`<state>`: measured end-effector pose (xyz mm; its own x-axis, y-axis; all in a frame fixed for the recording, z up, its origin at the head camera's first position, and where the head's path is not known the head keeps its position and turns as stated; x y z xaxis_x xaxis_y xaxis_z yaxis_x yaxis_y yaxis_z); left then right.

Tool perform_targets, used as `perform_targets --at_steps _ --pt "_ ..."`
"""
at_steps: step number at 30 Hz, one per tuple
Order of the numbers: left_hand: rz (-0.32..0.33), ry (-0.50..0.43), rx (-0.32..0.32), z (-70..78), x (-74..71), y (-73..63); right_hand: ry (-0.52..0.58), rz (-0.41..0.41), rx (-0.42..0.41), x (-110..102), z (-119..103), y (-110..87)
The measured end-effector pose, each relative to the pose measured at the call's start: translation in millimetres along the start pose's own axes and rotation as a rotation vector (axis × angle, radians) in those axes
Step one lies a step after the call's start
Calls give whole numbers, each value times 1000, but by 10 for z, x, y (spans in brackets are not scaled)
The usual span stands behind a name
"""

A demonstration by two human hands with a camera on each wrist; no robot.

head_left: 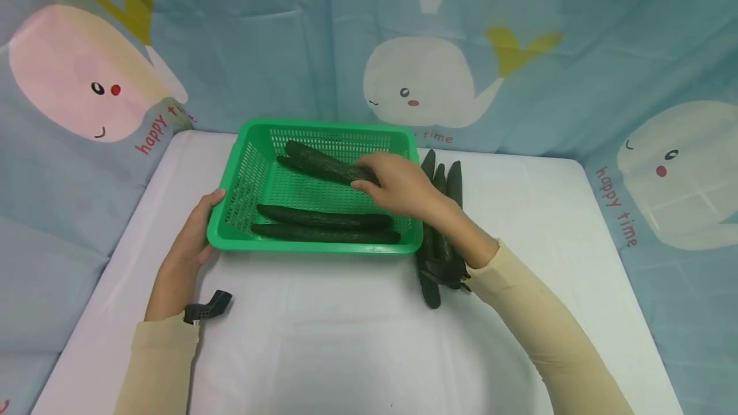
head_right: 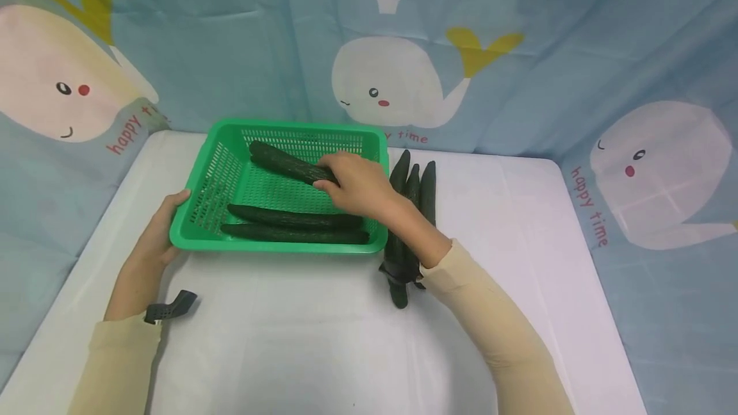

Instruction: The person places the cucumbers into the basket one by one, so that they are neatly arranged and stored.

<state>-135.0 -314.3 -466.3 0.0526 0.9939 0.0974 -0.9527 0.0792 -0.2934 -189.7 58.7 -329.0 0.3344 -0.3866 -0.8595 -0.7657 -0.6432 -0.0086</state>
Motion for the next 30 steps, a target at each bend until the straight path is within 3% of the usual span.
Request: perform_targets --at_steps 9,17,22,30 --pt "-13 -77 -2 -9 16 14 -4 -29 -11 26 -109 206" --pt "6 -55 6 29 0 5 -38 -58 -21 96 -207 337" --pt "-21 -46 21 29 15 9 -41 -75 -3 169 -205 385" --pt "-3 -28 -24 51 7 -35 -50 -80 0 247 -247 432"
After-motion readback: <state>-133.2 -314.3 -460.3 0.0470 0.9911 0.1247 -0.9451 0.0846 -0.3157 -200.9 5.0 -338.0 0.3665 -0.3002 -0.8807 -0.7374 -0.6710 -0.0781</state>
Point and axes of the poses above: each hand's wrist, its own y-axis towards the middle knuckle, its own x-axis out of the palm, z = x × y, the point moved 2 cm from there along y, towards the middle knuckle, and after that the axes turned 4 degrees about -x, right-handed, at the moved point
